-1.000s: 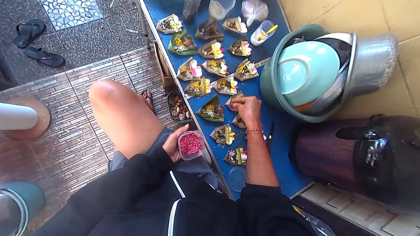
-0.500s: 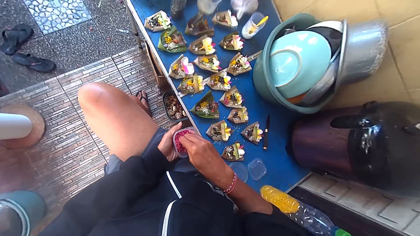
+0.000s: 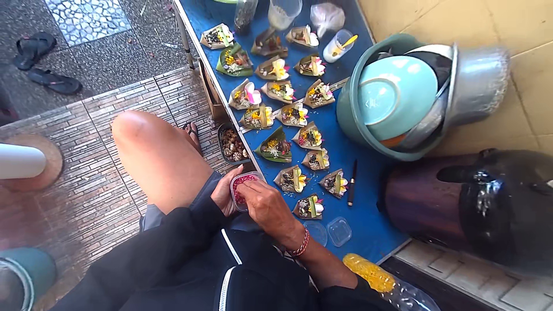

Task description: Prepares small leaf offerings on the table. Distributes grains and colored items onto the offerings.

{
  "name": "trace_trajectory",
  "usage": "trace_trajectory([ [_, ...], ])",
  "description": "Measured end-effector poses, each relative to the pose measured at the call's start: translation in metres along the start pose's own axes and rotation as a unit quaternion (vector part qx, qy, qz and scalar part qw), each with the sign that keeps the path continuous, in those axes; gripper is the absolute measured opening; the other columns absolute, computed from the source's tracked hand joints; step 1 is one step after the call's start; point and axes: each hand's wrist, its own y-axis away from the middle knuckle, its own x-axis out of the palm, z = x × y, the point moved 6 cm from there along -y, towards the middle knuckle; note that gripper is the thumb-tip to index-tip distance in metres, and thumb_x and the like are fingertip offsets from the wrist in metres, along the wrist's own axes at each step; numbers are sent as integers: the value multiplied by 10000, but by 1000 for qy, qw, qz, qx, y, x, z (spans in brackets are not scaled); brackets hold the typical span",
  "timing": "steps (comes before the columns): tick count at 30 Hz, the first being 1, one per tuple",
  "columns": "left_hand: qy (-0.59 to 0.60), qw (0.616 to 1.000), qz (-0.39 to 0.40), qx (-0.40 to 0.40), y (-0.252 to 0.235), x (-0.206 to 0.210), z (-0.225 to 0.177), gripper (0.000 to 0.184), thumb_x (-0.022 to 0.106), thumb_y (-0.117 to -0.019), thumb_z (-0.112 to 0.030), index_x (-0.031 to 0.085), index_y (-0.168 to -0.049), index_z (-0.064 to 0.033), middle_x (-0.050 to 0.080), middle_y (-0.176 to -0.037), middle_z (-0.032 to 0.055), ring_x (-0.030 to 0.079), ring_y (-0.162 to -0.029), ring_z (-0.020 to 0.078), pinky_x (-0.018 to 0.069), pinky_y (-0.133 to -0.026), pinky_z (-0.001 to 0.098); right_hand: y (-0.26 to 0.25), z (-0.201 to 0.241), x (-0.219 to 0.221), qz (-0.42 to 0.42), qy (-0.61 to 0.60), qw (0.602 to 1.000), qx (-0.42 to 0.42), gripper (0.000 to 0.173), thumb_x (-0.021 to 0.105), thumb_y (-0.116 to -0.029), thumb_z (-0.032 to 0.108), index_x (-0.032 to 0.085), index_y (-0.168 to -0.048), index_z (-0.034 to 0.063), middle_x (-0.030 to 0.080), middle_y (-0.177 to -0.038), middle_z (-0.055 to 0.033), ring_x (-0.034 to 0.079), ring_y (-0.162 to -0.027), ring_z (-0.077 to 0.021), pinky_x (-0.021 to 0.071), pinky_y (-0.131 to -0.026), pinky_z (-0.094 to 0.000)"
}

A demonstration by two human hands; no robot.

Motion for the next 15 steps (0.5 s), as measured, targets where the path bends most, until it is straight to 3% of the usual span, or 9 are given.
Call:
trace_trajectory([
  [3,7,1000,11,-1,-1,0,0,513,222,-1117,-377,620,-965,-90,708,-795,78,719,-760,153,609,-721,321,-4,-11,-11,1,-132,989,69,172,621,-943,23,787,-981,1,776,-968,-129,753,-952,-198,589,-891,-318],
  [5,11,1000,26,-2,-1,1,0,527,215,-1116,-377,628,-970,-82,720,-822,93,728,-789,172,616,-749,344,-7,-24,-16,13,-244,958,151,140,673,-937,53,798,-989,22,780,-972,-74,736,-908,-80,591,-848,-231],
  [8,10,999,43,-7,1,4,0,566,187,-1113,-398,630,-978,-72,723,-853,116,734,-824,209,623,-775,386,-12,-46,-18,41,-430,868,244,112,698,-900,-35,779,-970,-1,764,-874,-24,709,-769,-42,608,-755,-223],
  [11,15,998,59,-16,1,6,-1,591,167,-1111,-412,631,-1017,-57,719,-887,132,732,-851,233,625,-784,397,-18,-61,-25,58,-562,787,248,182,626,-902,-99,770,-966,-9,765,-864,-39,723,-749,-78,621,-741,-240],
  [13,16,998,57,-27,2,8,-2,614,151,-1112,-411,634,-1038,-38,725,-892,148,740,-845,248,631,-765,393,-23,-71,-35,53,-572,780,248,213,583,-928,-72,772,-963,22,764,-891,-26,716,-744,-66,616,-708,-227],
  [15,25,997,64,-33,2,8,-1,644,137,-1109,-412,644,-1024,-24,727,-879,160,743,-833,260,633,-758,395,-28,-86,-50,29,-531,808,254,226,556,-961,-30,764,-987,56,754,-921,-2,704,-764,-54,606,-711,-214],
])
